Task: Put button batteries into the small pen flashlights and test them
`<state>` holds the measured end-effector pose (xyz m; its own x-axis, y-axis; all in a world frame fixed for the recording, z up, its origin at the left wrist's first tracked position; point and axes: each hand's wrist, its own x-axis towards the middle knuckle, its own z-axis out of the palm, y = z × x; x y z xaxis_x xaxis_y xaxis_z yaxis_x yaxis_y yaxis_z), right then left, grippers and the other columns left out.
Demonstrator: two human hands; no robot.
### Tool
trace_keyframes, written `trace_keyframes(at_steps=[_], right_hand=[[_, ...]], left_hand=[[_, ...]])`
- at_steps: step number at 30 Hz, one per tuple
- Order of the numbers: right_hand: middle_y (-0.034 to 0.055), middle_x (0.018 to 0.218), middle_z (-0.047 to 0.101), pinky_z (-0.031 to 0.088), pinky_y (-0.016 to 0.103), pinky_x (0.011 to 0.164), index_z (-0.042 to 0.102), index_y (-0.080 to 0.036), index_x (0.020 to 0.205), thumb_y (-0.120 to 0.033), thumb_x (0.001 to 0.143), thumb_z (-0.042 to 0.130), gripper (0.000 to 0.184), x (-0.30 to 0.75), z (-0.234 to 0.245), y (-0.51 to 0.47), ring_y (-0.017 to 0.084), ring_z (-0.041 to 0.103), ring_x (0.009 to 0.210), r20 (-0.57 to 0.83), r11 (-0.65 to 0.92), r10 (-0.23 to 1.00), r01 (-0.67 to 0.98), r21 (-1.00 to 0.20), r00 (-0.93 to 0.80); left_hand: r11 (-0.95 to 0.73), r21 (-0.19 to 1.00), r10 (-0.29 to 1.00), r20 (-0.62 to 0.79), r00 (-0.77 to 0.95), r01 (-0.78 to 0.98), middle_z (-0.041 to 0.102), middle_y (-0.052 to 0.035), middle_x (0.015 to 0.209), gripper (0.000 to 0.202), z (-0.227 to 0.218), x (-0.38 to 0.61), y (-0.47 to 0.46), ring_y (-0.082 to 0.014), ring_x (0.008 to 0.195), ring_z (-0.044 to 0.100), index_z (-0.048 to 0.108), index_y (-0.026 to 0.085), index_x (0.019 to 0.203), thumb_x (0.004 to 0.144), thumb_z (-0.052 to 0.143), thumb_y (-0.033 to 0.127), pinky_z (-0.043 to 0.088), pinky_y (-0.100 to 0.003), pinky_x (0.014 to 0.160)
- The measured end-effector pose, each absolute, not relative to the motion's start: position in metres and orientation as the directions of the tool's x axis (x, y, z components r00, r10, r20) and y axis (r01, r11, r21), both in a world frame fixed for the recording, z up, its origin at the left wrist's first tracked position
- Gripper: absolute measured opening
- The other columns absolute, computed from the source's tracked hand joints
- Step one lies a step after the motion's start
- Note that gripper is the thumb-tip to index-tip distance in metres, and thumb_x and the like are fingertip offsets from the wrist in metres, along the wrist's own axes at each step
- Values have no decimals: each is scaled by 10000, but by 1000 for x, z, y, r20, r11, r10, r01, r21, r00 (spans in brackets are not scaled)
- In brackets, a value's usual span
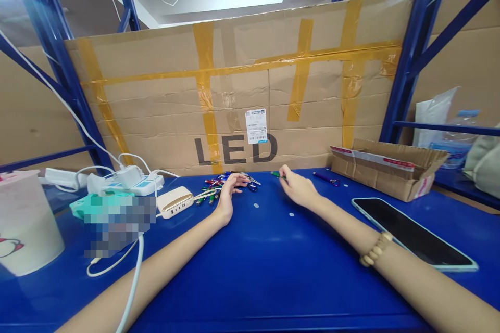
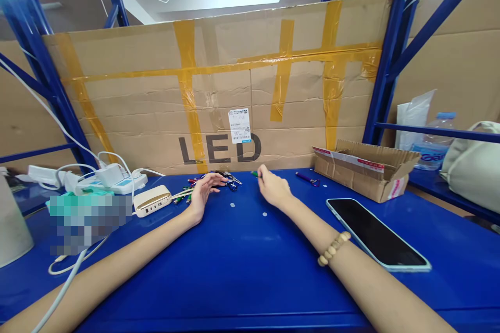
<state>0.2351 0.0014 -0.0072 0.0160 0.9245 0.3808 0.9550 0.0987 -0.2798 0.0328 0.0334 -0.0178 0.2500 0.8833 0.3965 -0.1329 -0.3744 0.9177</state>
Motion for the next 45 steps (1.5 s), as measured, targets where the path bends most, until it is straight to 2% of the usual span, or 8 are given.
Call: trace_keyframes(at_steps=[4, 8, 13, 16, 25, 32, 40, 45], right_hand=[[74, 1022, 578, 374, 317, 672, 574, -213, 906, -127, 819, 338, 266, 274, -5, 7, 208, 574, 860, 276, -171, 937, 971, -167, 212], [121, 1118, 545, 329, 383, 825, 628, -158, 939, -96, 788, 402, 279, 294, -10, 10, 262, 460, 1076, 259, -355, 899, 934, -43, 354], [176, 1124, 533, 320, 418, 823, 612, -96, 999, -121, 794, 412, 288, 293, -15, 13, 292, 436, 1080, 373, -356, 868, 935, 3, 329], [152, 1094, 553, 321, 414, 814, 601, -129, 1002, -139, 798, 411, 279, 276, -15, 12, 278, 464, 1035, 500, -174, 853, 985, 3, 150], [30, 983, 611, 328, 313, 811, 586, -200, 915, -149, 799, 433, 199, 189, -14, -13, 163, 515, 953, 583, 374, 793, 897, -237, -177], [47, 998, 604, 339, 337, 816, 586, -202, 944, -177, 807, 441, 201, 196, -14, -10, 180, 511, 960, 577, 389, 799, 877, -281, -170], [61, 1046, 615, 369, 375, 833, 572, -216, 1060, -329, 859, 427, 272, 198, -20, -5, 205, 519, 975, 549, 532, 765, 811, -244, -337], [56, 969, 634, 417, 310, 790, 589, -199, 1028, -279, 865, 417, 250, 196, -21, -2, 168, 573, 870, 603, 623, 729, 680, -386, -324]], left_hand=[[-404, 914, 892, 402, 206, -32, 643, -58, 913, 309, -18, 34, 34, -191, 865, 575, 531, 182, 822, 771, 282, 359, 402, -298, 716], [-479, 832, 878, 459, 138, 280, 630, -49, 920, 198, -19, 31, 34, -189, 886, 561, 532, 186, 819, 763, 358, 263, 407, -322, 779], [-658, 213, 673, 598, 437, 722, 572, -80, 1093, 273, -19, 21, 37, -232, 1060, 470, 535, 187, 1001, 767, 398, 164, 334, -392, 892], [-588, 55, 721, 488, 492, 807, 545, -113, 1140, 301, -21, 17, 41, -244, 1092, 452, 519, 160, 1076, 815, 371, 182, 320, -409, 907], [-362, -9, 826, 460, 325, 932, 504, -145, 1074, 318, -25, 18, 43, -272, 1030, 430, 524, 117, 1064, 844, 382, 297, 332, -400, 877], [-531, 39, 750, 487, 448, 846, 515, -81, 964, 189, -27, 18, 44, -235, 949, 435, 549, 181, 873, 845, 405, 300, 350, -379, 819], [-773, 136, 564, 595, 573, 620, 585, -44, 980, 196, -17, 20, 34, -194, 892, 492, 485, 209, 1005, 878, 347, 264, 353, -332, 789], [-796, 213, 547, 653, 524, 566, 591, -43, 955, 171, -17, 21, 31, -174, 844, 509, 499, 202, 971, 873, 370, 258, 368, -306, 774]])
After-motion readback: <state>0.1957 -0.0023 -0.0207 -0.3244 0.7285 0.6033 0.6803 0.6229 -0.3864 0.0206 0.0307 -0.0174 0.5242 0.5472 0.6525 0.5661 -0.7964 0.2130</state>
